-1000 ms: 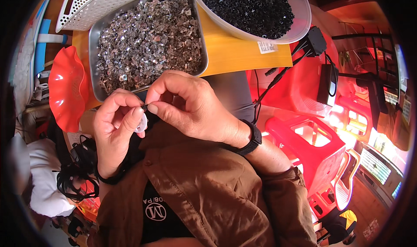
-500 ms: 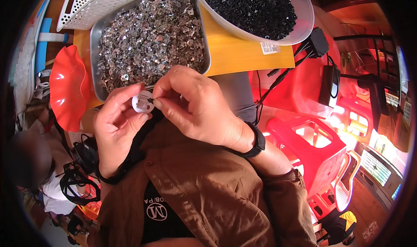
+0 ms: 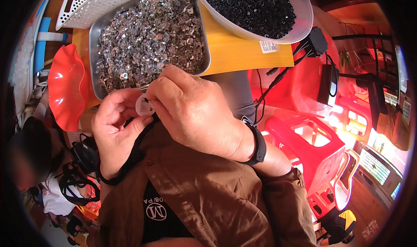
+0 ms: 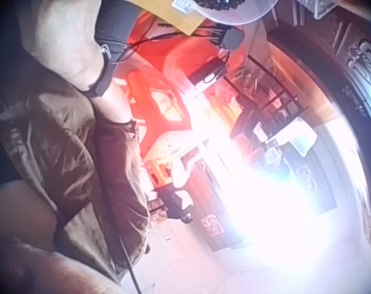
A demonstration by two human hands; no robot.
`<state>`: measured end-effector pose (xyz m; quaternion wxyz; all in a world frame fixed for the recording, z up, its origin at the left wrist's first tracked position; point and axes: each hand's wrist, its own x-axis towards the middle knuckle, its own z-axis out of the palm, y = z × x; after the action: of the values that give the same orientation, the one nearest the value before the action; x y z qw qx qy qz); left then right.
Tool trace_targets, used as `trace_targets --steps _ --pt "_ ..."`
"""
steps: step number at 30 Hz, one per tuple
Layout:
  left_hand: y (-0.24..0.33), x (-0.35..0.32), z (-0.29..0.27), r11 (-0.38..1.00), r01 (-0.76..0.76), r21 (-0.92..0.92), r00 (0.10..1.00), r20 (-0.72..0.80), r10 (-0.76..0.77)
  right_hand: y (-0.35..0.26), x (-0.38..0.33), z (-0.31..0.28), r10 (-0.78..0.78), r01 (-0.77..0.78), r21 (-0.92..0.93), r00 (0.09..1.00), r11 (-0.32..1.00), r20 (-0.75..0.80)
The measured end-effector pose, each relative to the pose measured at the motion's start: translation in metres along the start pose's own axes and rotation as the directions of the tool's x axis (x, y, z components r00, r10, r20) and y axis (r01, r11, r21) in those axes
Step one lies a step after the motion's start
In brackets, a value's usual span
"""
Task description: Assembling small components by placing tiny metal pieces and black beads into a white circular base.
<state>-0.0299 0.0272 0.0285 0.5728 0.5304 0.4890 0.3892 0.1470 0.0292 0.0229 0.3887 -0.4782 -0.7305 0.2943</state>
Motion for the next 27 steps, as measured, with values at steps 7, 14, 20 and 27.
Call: trace_targets --steps 7,14,20,27 --pt "-0.005 0.000 0.000 0.994 -0.071 0.082 0.997 0.015 0.070 0.001 0.000 0.003 -0.073 0.073 -0.095 0.997 0.993 0.002" --pt "-0.006 0.000 0.001 0.986 -0.120 0.118 0.992 -0.018 0.123 -0.001 0.000 0.003 -0.127 0.126 -0.175 0.992 0.976 0.007" --pt "-0.008 0.001 0.005 0.984 -0.133 0.117 0.990 -0.032 0.137 -0.001 0.000 0.004 -0.179 0.176 -0.202 0.984 0.963 0.008" --pt "-0.012 0.001 0.001 0.982 -0.177 0.069 0.984 -0.007 0.178 0.002 0.000 0.007 -0.152 0.145 -0.101 0.986 0.984 -0.066"
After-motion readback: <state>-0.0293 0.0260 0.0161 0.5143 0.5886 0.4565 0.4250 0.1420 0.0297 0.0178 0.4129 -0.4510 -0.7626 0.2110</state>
